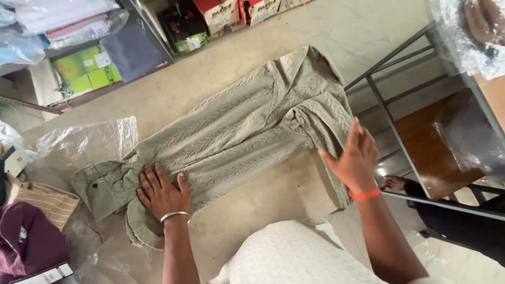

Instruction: The person is folding a green shirt on a table in a warehouse or store environment.

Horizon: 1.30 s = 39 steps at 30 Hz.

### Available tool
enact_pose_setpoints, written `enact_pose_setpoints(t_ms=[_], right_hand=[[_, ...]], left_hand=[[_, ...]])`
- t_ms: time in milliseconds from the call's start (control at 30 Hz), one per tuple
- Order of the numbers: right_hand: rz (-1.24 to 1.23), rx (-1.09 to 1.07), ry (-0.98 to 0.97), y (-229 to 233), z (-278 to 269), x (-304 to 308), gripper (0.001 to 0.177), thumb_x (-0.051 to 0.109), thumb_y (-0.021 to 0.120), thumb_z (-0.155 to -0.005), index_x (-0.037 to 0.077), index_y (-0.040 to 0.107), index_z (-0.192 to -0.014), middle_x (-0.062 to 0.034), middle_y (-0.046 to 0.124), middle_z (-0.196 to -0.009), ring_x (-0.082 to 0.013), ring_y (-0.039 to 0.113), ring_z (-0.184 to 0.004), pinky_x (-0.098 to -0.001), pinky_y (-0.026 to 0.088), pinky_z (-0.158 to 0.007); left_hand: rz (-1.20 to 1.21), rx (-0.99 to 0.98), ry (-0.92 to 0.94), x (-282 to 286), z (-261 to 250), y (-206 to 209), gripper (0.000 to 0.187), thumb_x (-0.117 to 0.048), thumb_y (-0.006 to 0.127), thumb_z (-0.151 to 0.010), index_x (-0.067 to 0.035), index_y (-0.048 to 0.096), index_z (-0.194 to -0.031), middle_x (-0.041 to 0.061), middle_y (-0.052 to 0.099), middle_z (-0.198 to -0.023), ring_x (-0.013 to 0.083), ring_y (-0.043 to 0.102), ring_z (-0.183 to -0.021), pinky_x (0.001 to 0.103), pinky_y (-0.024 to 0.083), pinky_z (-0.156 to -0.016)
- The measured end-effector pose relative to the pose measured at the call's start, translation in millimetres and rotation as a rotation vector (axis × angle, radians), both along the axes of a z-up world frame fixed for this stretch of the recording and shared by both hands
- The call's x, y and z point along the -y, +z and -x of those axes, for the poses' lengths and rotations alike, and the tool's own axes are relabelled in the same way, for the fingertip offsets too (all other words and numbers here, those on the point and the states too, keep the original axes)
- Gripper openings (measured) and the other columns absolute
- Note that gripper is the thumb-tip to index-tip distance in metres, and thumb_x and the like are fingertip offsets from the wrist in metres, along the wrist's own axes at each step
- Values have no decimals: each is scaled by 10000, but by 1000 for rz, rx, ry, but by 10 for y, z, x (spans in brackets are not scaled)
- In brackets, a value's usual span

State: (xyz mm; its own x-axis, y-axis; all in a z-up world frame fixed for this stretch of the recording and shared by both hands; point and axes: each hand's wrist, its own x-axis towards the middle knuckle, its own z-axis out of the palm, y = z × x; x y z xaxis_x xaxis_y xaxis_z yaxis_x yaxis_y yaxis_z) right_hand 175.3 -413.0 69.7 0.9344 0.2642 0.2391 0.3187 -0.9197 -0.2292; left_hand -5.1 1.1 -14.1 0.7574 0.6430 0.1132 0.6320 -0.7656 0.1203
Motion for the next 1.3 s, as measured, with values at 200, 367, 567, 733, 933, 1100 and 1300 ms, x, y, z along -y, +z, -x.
enact_pose_setpoints(t_ms=[200,367,567,733,933,1100,1300], right_hand=[[43,-392,-247,-414,497,764,1021,530,827,-723,20,406,-1499,-245,601,-1297,-453,558,-1215,-524,471,-973],[-110,-641,-325,-344,534,913,419,402,711,-981,27,712,-1166,-197,760,-1022,-359,721,-978,-448,552,-858],[-1339,-845,-359,-208,556,768,316,216,664,-997,2,697,-1226,-100,732,-1122,-189,651,-993,-389,505,-869],[-1810,-1007,-418,271,585,237,396,249,598,-981,-3,614,-1286,-116,712,-1198,-242,693,-1057,-414,542,-947],[-1970,-1247,-234,443,760,-109,503,250,551,-985,-42,492,-1390,-170,686,-1230,-287,694,-1087,-458,550,-975],[-1316,-1369,-61,457,686,97,597,265,589,-955,86,358,-1476,-112,697,-1270,-253,712,-1089,-431,594,-917],[-249,-854,74,524,488,245,553,400,746,-844,125,646,-1313,-55,734,-1225,-205,759,-1024,-341,607,-821]], left_hand=[[-34,-6,6,-1,-10,-41,754,-537,489,-994,-83,419,-1591,147,345,-1673,336,295,-1537,565,199,-1217],[-50,-28,-14,-18,17,-75,748,-522,505,-989,-70,430,-1579,166,340,-1668,355,294,-1533,579,198,-1198],[-69,-111,-42,175,-113,322,773,-431,577,-940,-22,429,-1580,186,352,-1635,310,300,-1523,589,160,-1208],[747,66,-379,1142,-132,968,782,-341,772,-867,-118,453,-1545,118,446,-1615,265,432,-1477,491,353,-1201],[1319,224,-782,1656,-161,945,1021,-320,880,-721,-54,352,-1553,228,518,-1487,341,596,-1251,467,466,-1068],[1296,-38,-644,1218,134,737,368,-289,791,-871,-58,792,-1158,136,828,-1102,234,811,-900,356,663,-860],[1075,248,-513,574,530,1454,431,-165,761,-866,44,683,-1235,143,709,-1275,252,738,-1053,361,605,-890]])
